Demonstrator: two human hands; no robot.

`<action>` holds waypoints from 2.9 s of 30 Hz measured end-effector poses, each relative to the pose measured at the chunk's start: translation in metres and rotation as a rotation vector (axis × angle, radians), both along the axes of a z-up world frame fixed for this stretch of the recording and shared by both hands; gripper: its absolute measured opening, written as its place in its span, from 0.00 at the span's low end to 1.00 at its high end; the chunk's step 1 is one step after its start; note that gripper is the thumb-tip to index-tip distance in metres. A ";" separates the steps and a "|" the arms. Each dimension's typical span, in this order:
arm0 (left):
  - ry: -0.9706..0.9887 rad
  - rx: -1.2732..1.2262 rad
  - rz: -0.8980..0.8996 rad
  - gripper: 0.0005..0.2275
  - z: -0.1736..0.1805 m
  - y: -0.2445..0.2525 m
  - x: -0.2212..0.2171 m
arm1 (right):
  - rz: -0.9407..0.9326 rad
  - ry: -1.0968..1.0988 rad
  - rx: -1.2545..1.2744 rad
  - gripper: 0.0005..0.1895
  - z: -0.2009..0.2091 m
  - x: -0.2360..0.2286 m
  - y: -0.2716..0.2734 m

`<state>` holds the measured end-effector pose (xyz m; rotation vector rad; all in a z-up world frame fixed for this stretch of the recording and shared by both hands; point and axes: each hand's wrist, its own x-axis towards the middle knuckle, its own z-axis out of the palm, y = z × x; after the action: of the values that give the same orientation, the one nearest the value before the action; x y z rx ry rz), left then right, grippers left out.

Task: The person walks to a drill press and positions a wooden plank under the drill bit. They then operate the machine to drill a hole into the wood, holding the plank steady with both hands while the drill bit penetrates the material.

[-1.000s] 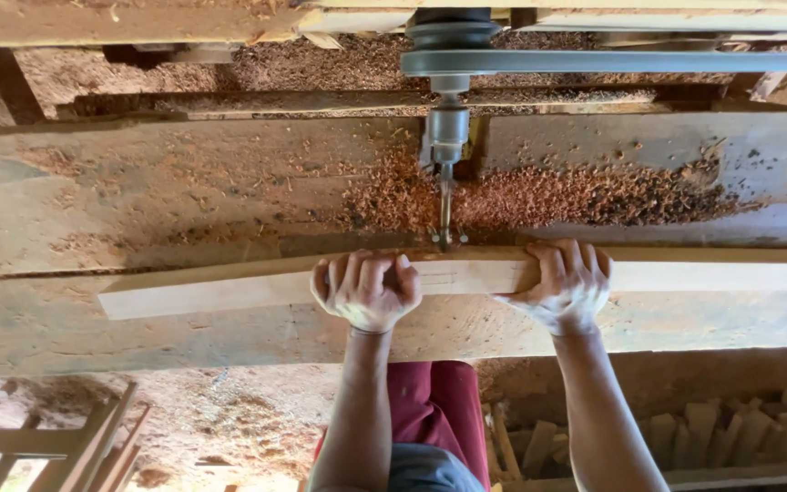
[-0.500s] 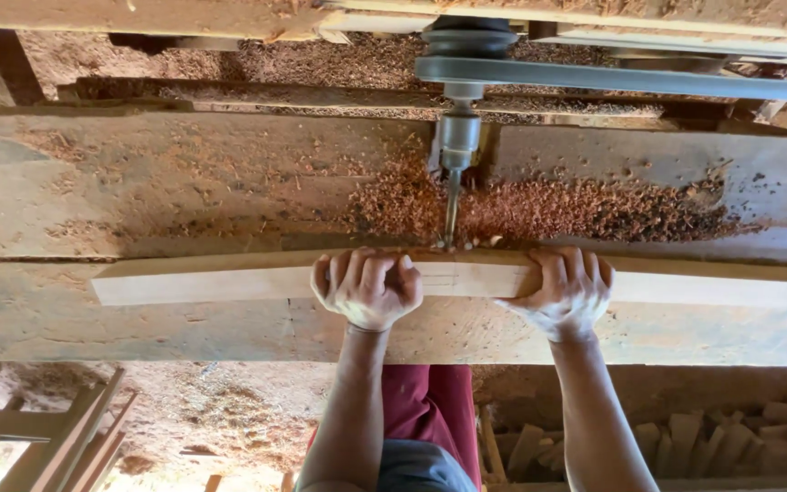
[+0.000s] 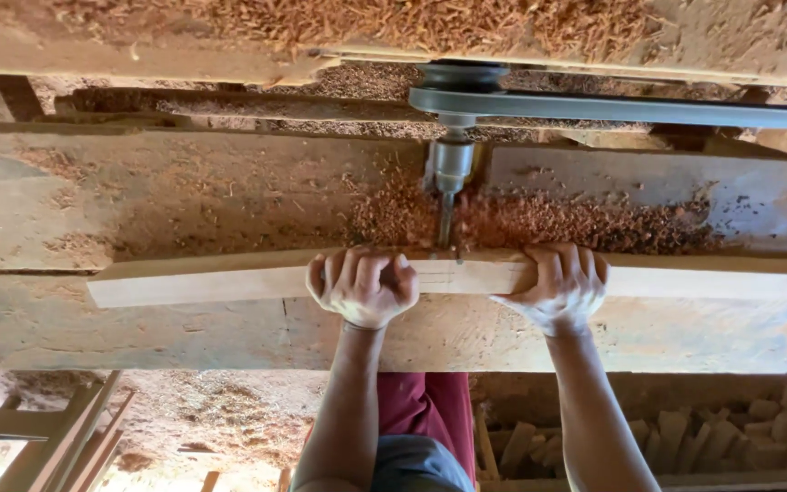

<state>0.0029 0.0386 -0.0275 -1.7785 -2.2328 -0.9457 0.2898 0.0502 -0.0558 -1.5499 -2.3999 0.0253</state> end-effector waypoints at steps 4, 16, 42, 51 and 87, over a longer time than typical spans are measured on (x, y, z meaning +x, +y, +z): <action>0.008 -0.010 0.009 0.10 -0.009 -0.006 0.001 | 0.012 0.023 0.000 0.36 -0.002 0.001 0.000; 0.026 -0.004 -0.027 0.07 -0.007 -0.018 -0.004 | -0.035 -0.096 0.050 0.15 0.003 -0.003 -0.004; 0.038 0.046 -0.288 0.14 0.012 -0.141 -0.006 | -0.010 0.017 0.288 0.25 0.002 0.013 -0.126; 0.035 0.092 -0.274 0.17 -0.021 -0.202 0.006 | -0.040 0.044 0.420 0.26 0.014 0.003 -0.149; 0.025 -0.277 -0.336 0.23 -0.004 -0.126 -0.029 | 0.010 0.054 -0.011 0.38 0.029 -0.003 -0.092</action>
<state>-0.0264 -0.0869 -0.0316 -2.3266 -2.1781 -0.6795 0.2870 -0.0421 -0.0271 -1.5226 -2.3689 0.0814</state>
